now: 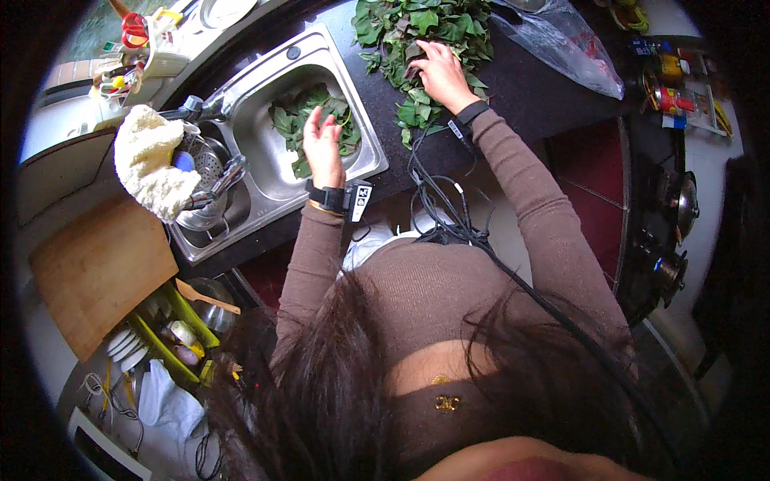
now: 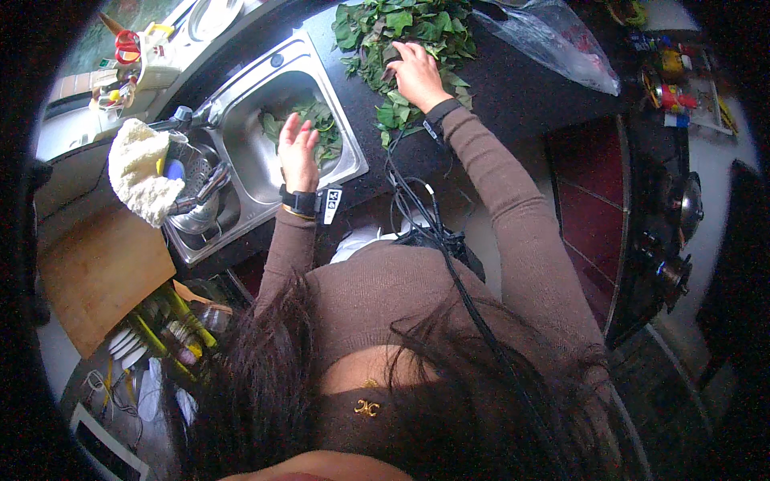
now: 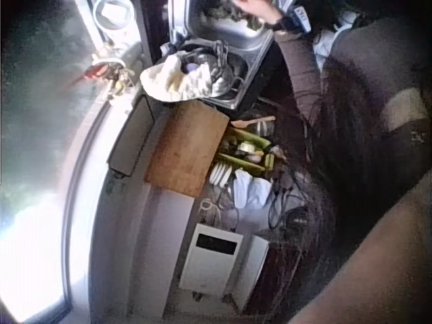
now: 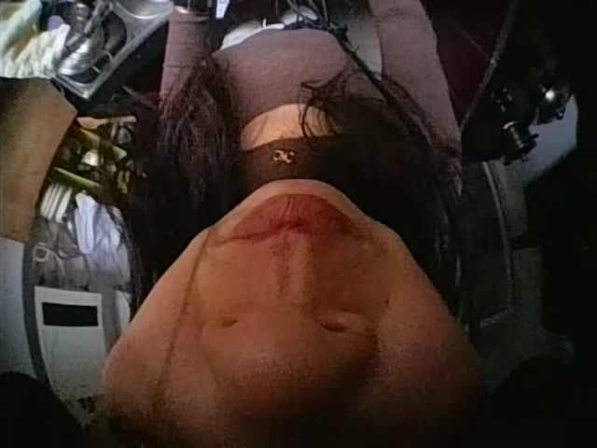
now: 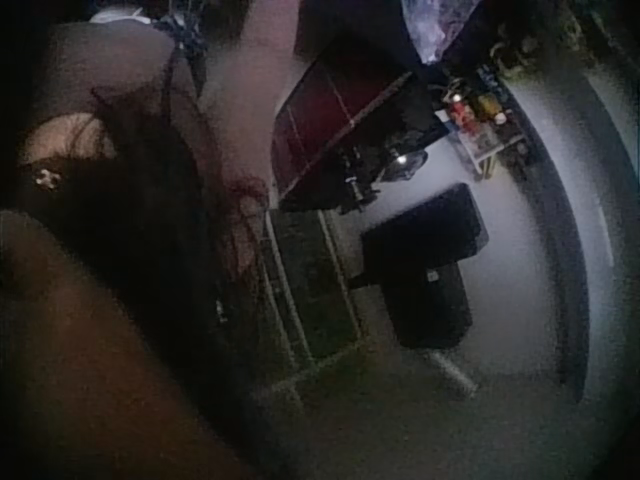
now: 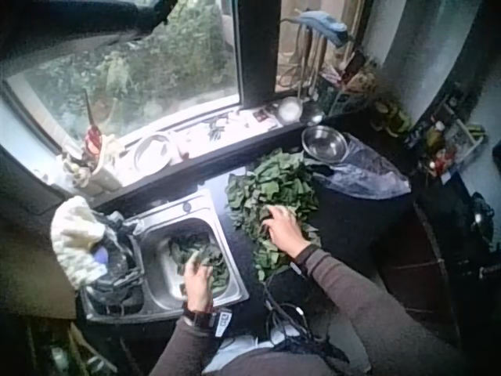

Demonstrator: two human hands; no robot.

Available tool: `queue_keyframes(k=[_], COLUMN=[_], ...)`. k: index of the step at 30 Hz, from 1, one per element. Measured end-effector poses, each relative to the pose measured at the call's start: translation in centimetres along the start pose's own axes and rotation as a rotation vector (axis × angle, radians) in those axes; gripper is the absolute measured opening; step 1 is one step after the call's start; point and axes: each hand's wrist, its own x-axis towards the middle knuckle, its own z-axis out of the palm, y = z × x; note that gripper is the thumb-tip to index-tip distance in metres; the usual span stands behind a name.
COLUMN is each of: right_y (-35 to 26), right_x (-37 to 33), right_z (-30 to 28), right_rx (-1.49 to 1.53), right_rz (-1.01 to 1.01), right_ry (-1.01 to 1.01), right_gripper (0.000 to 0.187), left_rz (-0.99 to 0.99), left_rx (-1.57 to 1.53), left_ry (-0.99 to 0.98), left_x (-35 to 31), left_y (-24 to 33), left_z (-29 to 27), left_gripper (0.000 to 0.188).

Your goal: The person picks green leaves from a pile on the countertop, removes stems or unwanted parts by hand, and places the cleaned leaves into a metal sink basin. The process repeats with multiple leaves.

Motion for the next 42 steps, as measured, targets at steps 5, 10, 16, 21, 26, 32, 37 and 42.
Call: queue_keyframes(k=[5, 10, 16, 21, 26, 32, 37, 42], right_y=[0.2, 1.5, 1.7, -0.5, -2.4, -4.2, -5.9, -6.1], right_x=[-0.4, -0.5, 0.7, -1.7, -3.6, -3.8, -3.6, -3.1], right_z=[0.4, 1.3, 1.6, -1.7, -3.3, -3.3, -2.5, -1.6], right_rx=[-0.086, 0.069, 0.515, 1.474, 1.926, 1.57, 0.915, 1.032], right_rz=[-0.017, 0.066, 0.326, 0.762, 0.791, 0.697, 0.321, 0.516], right_ry=[0.071, -0.037, -0.001, -0.357, -0.582, -0.571, -0.211, -0.306], right_gripper=[0.025, 0.021, 0.009, 0.02, 0.022, 0.024, 0.035, 0.027], left_rz=[-0.057, -0.151, -0.118, -0.21, -0.191, -0.115, -0.009, 0.012], left_rx=[-0.013, 0.027, 0.04, 0.03, -0.138, -0.034, 0.097, 0.083], left_ry=[-0.145, -0.209, -0.296, -0.325, -0.378, -0.291, -0.254, -0.237], left_x=[-1.4, -1.5, -1.3, -1.1, -0.8, -0.2, -0.3, -0.8], left_y=[-1.0, -1.5, -1.4, -1.1, -0.9, -1.1, -1.1, -1.2], left_z=[1.5, 2.3, 3.6, 5.0, 6.8, 6.8, 6.3, 6.5], left_gripper=[0.035, 0.033, 0.03, 0.039, 0.046, 0.034, 0.03, 0.031])
